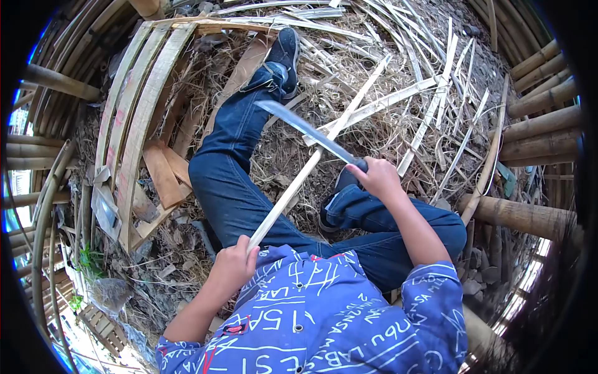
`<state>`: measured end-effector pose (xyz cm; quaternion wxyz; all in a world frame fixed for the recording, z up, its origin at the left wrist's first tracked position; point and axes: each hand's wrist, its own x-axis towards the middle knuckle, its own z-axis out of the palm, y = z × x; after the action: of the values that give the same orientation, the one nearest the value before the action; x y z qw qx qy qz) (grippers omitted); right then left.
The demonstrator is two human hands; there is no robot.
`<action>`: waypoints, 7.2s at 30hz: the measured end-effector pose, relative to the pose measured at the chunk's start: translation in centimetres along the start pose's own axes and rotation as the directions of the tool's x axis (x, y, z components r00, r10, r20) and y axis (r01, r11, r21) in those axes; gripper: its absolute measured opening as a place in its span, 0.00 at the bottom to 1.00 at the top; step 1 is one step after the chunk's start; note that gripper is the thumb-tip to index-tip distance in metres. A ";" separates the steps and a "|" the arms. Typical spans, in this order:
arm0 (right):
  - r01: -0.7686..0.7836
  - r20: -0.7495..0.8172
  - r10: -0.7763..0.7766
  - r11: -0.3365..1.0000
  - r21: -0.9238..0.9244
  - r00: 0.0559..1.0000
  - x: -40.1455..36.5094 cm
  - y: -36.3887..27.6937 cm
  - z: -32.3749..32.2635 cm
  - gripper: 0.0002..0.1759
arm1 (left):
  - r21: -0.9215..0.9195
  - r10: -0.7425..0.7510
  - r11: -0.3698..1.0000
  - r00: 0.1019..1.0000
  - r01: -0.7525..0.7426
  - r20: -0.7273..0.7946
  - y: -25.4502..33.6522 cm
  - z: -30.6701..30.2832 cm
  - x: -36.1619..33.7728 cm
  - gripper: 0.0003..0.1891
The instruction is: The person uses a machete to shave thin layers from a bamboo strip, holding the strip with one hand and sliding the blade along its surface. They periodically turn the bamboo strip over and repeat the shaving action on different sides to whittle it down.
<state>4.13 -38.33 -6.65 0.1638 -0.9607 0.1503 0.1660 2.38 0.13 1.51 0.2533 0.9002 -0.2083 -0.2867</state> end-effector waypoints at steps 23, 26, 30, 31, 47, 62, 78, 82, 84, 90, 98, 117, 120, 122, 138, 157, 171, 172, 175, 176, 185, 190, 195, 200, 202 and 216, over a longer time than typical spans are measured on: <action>-0.218 0.017 0.222 0.932 0.290 0.975 0.7 0.3 1.1 0.37 | -0.276 -0.155 0.944 0.982 0.179 0.108 -0.8 0.2 2.3 0.10; -0.158 0.087 0.136 0.922 0.353 0.987 -1.4 -2.2 2.0 0.35 | -0.337 -0.170 0.917 0.974 0.211 0.148 -1.9 1.0 2.4 0.11; -0.059 0.088 0.021 0.885 0.462 0.996 -4.7 -5.1 3.8 0.33 | -0.521 -0.207 0.747 0.890 0.412 0.406 -2.0 1.2 2.5 0.11; -0.040 0.085 -0.001 0.877 0.479 0.996 -5.5 -5.8 4.0 0.33 | -0.519 -0.208 0.748 0.889 0.414 0.409 -1.7 0.9 2.5 0.11; 0.182 -0.052 -0.191 0.762 0.621 0.980 -9.4 -8.8 5.7 0.33 | -0.665 0.193 -0.005 0.653 0.747 0.732 -1.1 0.2 3.4 0.11; 0.283 0.003 -0.289 0.939 0.193 0.957 -9.8 -8.8 2.8 0.35 | -0.649 0.005 0.631 0.835 0.424 0.551 -0.5 3.7 3.1 0.17; 0.274 -0.066 -0.268 0.957 0.092 0.961 -8.6 -6.5 2.7 0.35 | -0.715 0.061 0.584 0.858 0.383 0.509 0.6 3.0 3.4 0.19; 0.259 -0.045 -0.256 0.963 0.081 0.966 -8.6 -6.5 2.3 0.34 | -0.731 0.068 0.452 0.797 0.511 0.600 1.5 1.6 3.3 0.19; 0.186 -0.095 -0.181 0.981 0.047 0.979 -8.0 -4.4 3.2 0.35 | -0.730 0.094 0.398 0.767 0.556 0.635 0.4 1.1 2.8 0.19; -0.149 -0.103 0.174 0.967 0.209 0.979 -4.0 0.6 1.0 0.35 | -0.721 0.121 0.336 0.732 0.606 0.671 -0.1 -0.2 1.5 0.18; 0.119 0.048 -0.142 0.936 0.330 0.989 -10.2 -7.5 1.9 0.36 | -0.617 -0.027 0.651 0.826 0.442 0.563 1.5 1.1 3.6 0.18; -0.196 -0.077 0.218 0.955 0.221 0.973 -3.9 1.4 0.9 0.38 | -0.657 0.052 0.550 0.764 0.516 0.643 1.7 -1.4 1.0 0.16; -0.180 -0.097 0.216 0.940 0.289 0.972 -4.3 1.1 1.5 0.38 | -0.646 0.072 0.603 0.774 0.468 0.629 0.7 -1.3 1.6 0.17; -0.129 -0.074 0.160 0.942 0.311 0.984 -5.5 -0.4 1.0 0.38 | -0.638 0.071 0.616 0.774 0.463 0.630 1.0 -1.3 1.9 0.17; -0.172 -0.117 0.190 0.974 0.146 0.975 2.2 1.2 0.0 0.40 | -0.589 -0.015 0.616 0.755 0.524 0.656 1.0 -1.4 1.8 0.23; -0.156 -0.088 0.206 0.907 0.391 0.975 -0.3 -0.4 1.1 0.37 | -0.299 -0.135 0.912 0.896 0.280 0.424 4.4 -3.1 1.6 0.28; 0.210 0.016 -0.242 0.872 0.442 0.970 -10.6 -11.4 4.4 0.33 | -0.157 -0.107 0.979 0.986 0.126 0.126 2.4 -0.6 2.9 0.11; 0.228 0.016 -0.254 0.891 0.393 0.967 -10.5 -11.2 4.3 0.36 | -0.158 -0.106 0.979 0.987 0.124 0.122 2.4 -0.3 2.9 0.11; 0.288 -0.057 -0.285 0.909 0.302 0.957 -10.4 -10.3 4.6 0.36 | -0.144 -0.084 0.984 0.989 0.101 0.118 2.4 0.4 2.8 0.11; 0.281 -0.035 -0.282 0.921 0.270 0.959 -10.3 -10.0 4.6 0.37 | -0.157 -0.081 0.983 0.990 0.098 0.117 2.4 0.7 2.8 0.11; 0.016 -0.012 -0.014 0.993 0.118 1.000 -5.8 -3.8 4.4 0.38 | -0.203 -0.062 0.976 0.992 0.084 0.111 1.6 1.3 0.9 0.11; 0.015 -0.061 -0.013 1.000 0.027 0.998 -4.6 -3.4 4.4 0.39 | -0.168 -0.074 0.982 0.992 0.090 0.103 1.8 0.7 0.9 0.12; -0.254 -0.072 0.269 0.952 0.168 0.960 0.2 2.7 3.5 0.40 | -0.168 -0.084 0.980 0.985 0.108 0.148 1.5 0.5 -1.1 0.12; -0.232 -0.135 0.249 0.964 0.127 0.959 0.6 2.2 2.9 0.39 | -0.161 -0.094 0.981 0.989 0.112 0.116 1.5 0.5 -0.8 0.12; -0.216 -0.128 0.246 0.953 0.213 0.961 -0.6 0.4 2.5 0.38 | -0.166 -0.120 0.977 0.987 0.137 0.111 1.4 0.6 -0.7 0.11; 0.177 0.066 -0.220 0.900 0.399 0.973 -11.2 -12.1 3.9 0.34 | -0.150 -0.045 0.988 0.999 0.045 0.006 2.3 1.8 2.9 0.12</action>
<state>-2.86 -23.39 -2.78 0.3760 -0.9085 0.0724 0.1673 2.94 -3.79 0.33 0.3133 0.8827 -0.1661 -0.3084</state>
